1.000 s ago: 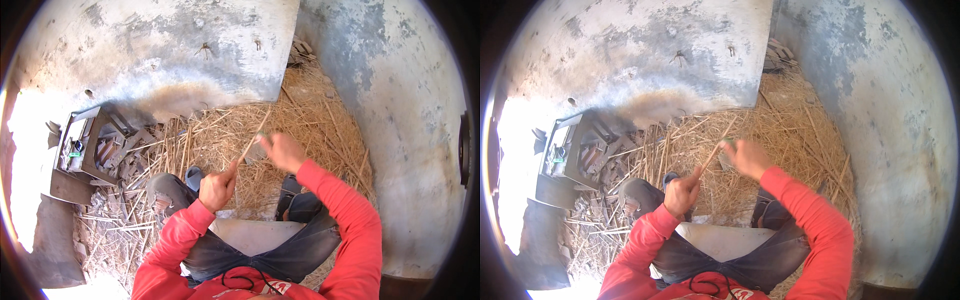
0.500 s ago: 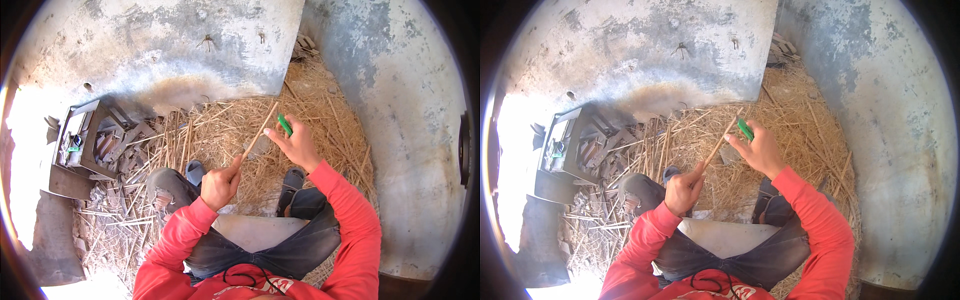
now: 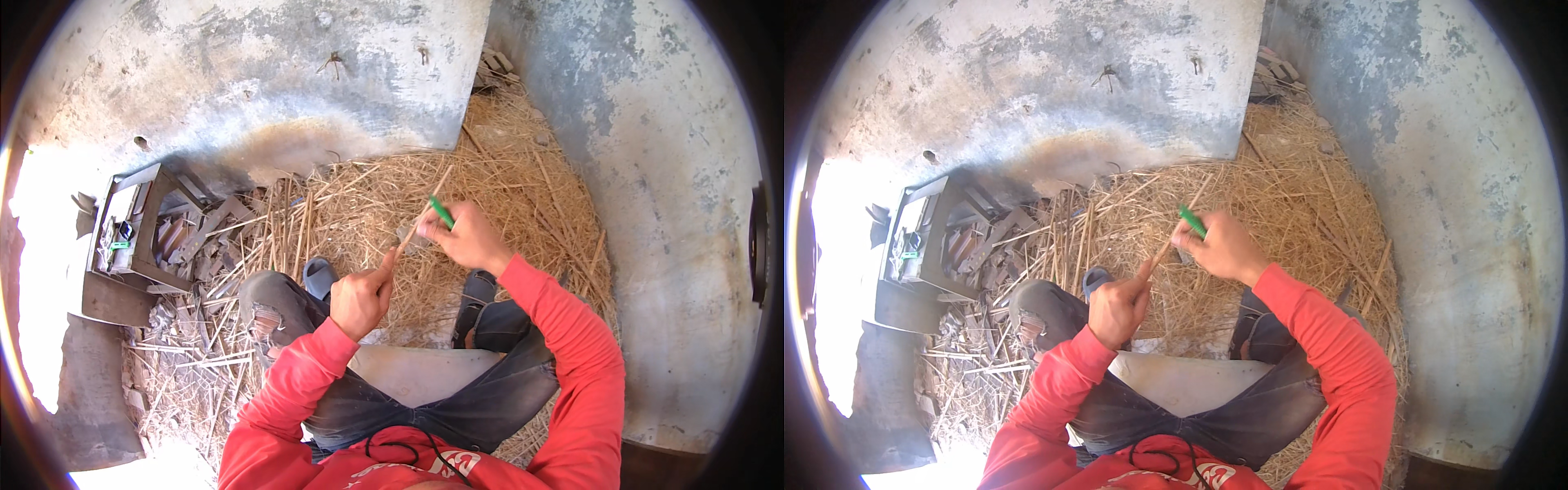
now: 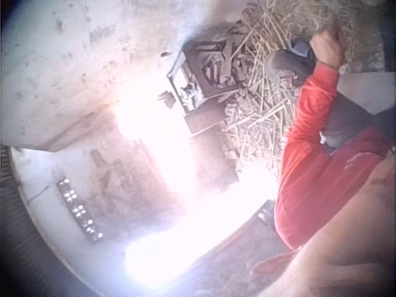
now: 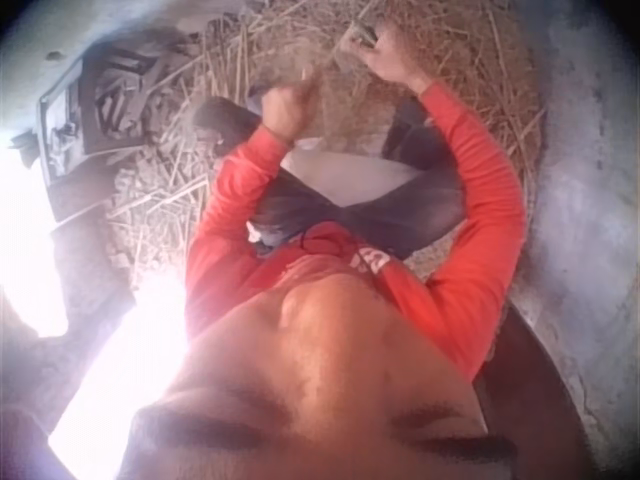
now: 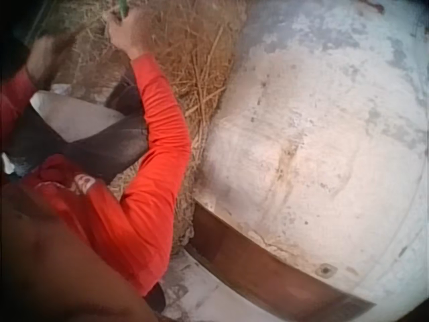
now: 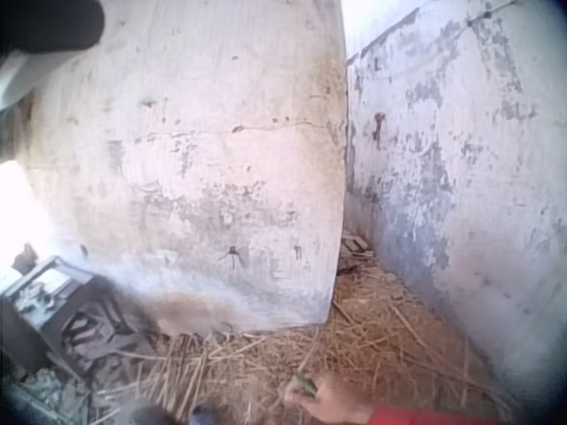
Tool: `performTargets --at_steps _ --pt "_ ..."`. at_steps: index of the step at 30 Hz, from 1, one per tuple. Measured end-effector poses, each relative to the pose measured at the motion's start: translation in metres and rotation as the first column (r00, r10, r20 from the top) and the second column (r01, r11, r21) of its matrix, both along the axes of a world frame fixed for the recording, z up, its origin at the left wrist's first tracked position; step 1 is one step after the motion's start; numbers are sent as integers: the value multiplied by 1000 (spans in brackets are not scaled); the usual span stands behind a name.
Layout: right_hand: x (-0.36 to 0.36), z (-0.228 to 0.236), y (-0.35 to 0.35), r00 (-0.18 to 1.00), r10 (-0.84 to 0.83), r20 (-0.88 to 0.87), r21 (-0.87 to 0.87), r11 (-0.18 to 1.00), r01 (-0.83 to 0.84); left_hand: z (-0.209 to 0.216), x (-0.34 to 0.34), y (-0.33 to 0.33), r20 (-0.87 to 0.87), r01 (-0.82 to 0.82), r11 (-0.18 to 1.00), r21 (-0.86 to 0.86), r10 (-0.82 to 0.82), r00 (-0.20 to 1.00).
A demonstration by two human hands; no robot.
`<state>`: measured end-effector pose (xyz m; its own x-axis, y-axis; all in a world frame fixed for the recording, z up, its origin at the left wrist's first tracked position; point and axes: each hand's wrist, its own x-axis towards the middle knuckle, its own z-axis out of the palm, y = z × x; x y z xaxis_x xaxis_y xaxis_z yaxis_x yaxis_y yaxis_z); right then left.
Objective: The person uses a green utility knife to shave and trim a long strip of bamboo, periodically turning it over to work on different sections. They perform the task while sitting on a white plastic lid in a rustic room with a straw-covered floor.
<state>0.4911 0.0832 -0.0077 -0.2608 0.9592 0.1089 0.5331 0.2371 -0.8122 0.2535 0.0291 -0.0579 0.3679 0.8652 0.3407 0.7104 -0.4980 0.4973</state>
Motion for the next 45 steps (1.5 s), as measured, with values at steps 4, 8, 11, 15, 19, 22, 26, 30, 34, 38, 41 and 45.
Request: performTargets --at_steps 4,8,11,15,19,22,26,30,34,38,41,45 --pt "-4 3 -12 928 345 -141 -183 912 -367 -5 -3 6 36 -48 999 10 47 998" --pt "-6 23 -25 793 497 -353 -307 739 -600 -8 -6 10 68 -90 995 -50 93 993" --pt "-4 18 -19 976 218 -23 -153 964 -219 -1 -5 9 175 -42 983 -177 73 982" --pt "8 16 -10 992 -45 119 -6 999 46 7 -2 7 316 46 960 -275 45 948" --pt "0 9 -23 943 -11 334 18 1000 5 5 -1 6 408 116 957 -265 3 913" --pt "-2 -6 -27 927 -18 375 52 999 -2 13 1 4 414 145 929 -339 9 910" --pt "19 -1 -1 905 -174 389 81 985 155 12 -5 -1 388 150 902 -406 21 922" --pt "9 6 -10 925 -76 373 -5 996 84 1 -9 -3 457 180 924 -338 -6 889" --pt "-9 -13 -27 937 8 350 95 995 -44 -1 -9 0 439 174 939 -295 -29 898" --pt "-2 -10 -8 895 -81 438 122 992 30 11 -3 12 351 124 957 -263 -25 936" --pt "13 -16 20 896 -228 382 115 973 198 20 -2 11 316 134 940 -315 -29 948" --pt "113 6 60 767 -587 260 75 804 590 -7 -10 -5 524 279 947 -162 -157 837"
